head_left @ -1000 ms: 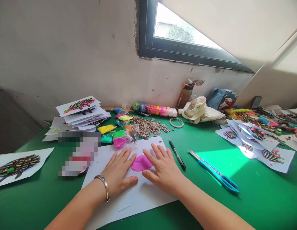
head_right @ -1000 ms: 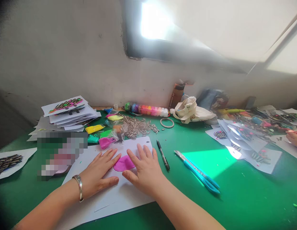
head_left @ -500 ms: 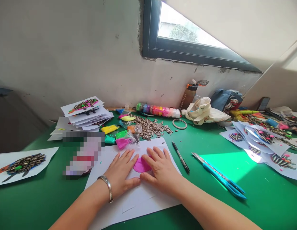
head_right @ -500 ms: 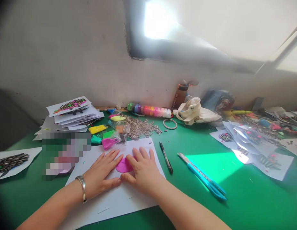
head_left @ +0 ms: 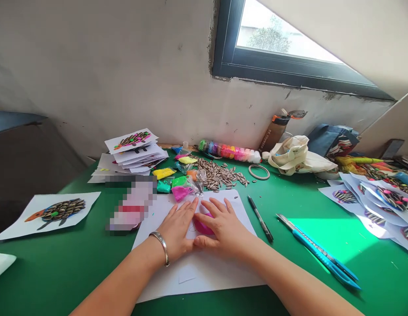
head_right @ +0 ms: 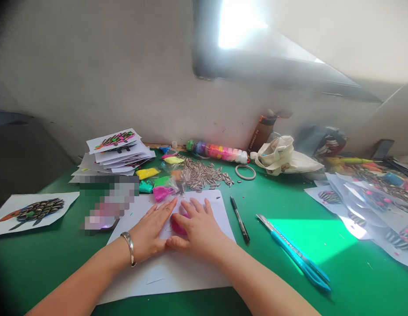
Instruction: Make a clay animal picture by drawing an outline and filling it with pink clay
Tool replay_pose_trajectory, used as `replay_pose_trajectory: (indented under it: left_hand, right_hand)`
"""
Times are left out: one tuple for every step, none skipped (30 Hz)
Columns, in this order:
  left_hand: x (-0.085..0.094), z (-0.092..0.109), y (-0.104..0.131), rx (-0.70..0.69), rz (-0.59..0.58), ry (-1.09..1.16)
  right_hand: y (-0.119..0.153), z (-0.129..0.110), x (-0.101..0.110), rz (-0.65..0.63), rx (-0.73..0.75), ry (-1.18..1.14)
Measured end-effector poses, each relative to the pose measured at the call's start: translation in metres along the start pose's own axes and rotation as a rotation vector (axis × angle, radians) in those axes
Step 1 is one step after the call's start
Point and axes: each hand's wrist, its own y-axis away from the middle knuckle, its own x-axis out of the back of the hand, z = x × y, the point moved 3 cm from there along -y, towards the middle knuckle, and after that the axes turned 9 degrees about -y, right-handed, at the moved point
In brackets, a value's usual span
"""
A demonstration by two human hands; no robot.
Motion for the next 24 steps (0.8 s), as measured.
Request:
replay_pose_trajectory:
  left_hand:
    - [0.0,0.0,0.0,0.003,-0.008,0.002]
    - [0.0,0.0,0.0,0.004,-0.018,0.004]
    - [-0.001,0.0,0.0,0.005,-0.024,0.007]
    - [-0.002,0.0,0.0,0.005,-0.023,0.011]
    - [-0.003,-0.001,0.0,0.001,-0.015,0.016]
    - [-0.004,-0.001,0.0,-0.006,0.0,0.024]
    - [-0.005,-0.002,-0.001,-0.013,0.017,0.032]
    - [-0.005,-0.002,-0.001,-0.019,0.031,0.038]
    - [-0.005,-0.002,-0.001,-0.022,0.035,0.04]
    - [-0.005,-0.002,-0.001,-0.022,0.032,0.039]
    - [-0.004,-0.002,-0.001,-0.019,0.024,0.035]
    - [-0.003,-0.001,-0.001,-0.014,0.013,0.03]
    - [-0.002,-0.001,-0.001,-0.01,0.001,0.024]
    - [-0.002,-0.001,-0.001,-0.007,-0.006,0.019]
    - [-0.002,-0.001,-0.001,-0.005,-0.005,0.015]
    - [-0.002,-0.001,-0.001,-0.007,0.001,0.012]
    - [-0.003,-0.002,-0.001,-0.012,0.01,0.01]
    - [-0.004,-0.002,-0.001,-0.018,0.019,0.006]
    - [-0.005,-0.003,-0.001,-0.023,0.028,0.002]
    - [-0.007,-0.004,-0.001,-0.027,0.035,-0.002]
    - [-0.008,-0.005,-0.001,-0.03,0.04,-0.006]
    - [-0.009,-0.006,-0.002,-0.032,0.043,-0.01]
    - [-0.01,-0.007,-0.002,-0.034,0.047,-0.012]
    - [-0.011,-0.007,-0.002,-0.037,0.048,-0.016]
  right_hand:
    - [-0.001,0.0,-0.002,0.001,0.002,-0.016]
    - [-0.001,0.001,-0.003,0.007,0.002,-0.031]
    - [0.0,0.002,-0.004,0.018,-0.001,-0.045]
    - [0.002,0.003,-0.005,0.03,-0.005,-0.055]
    - [0.003,0.003,-0.005,0.043,-0.009,-0.062]
    - [0.004,0.004,-0.004,0.055,-0.013,-0.065]
    - [0.005,0.004,-0.004,0.066,-0.016,-0.065]
    - [0.006,0.004,-0.003,0.074,-0.015,-0.064]
    - [0.006,0.004,-0.003,0.08,-0.011,-0.063]
    - [0.007,0.003,-0.002,0.083,-0.006,-0.063]
    - [0.006,0.003,-0.001,0.085,-0.003,-0.066]
    - [0.006,0.002,-0.001,0.084,-0.001,-0.071]
    - [0.006,0.002,-0.001,0.086,-0.004,-0.078]
    - [0.006,0.002,-0.001,0.089,-0.008,-0.085]
    - [0.006,0.002,-0.001,0.092,-0.013,-0.089]
    - [0.006,0.002,-0.001,0.096,-0.016,-0.09]
    - [0.006,0.002,0.0,0.101,-0.016,-0.089]
    - [0.006,0.002,0.0,0.104,-0.013,-0.085]
    - [0.006,0.002,0.0,0.106,-0.009,-0.081]
    - [0.006,0.002,0.0,0.107,-0.005,-0.077]
    - [0.006,0.002,0.0,0.108,-0.002,-0.076]
    - [0.006,0.002,0.0,0.109,-0.001,-0.076]
    - [0.006,0.002,0.0,0.112,-0.001,-0.08]
    - [0.007,0.002,0.0,0.118,0.0,-0.085]
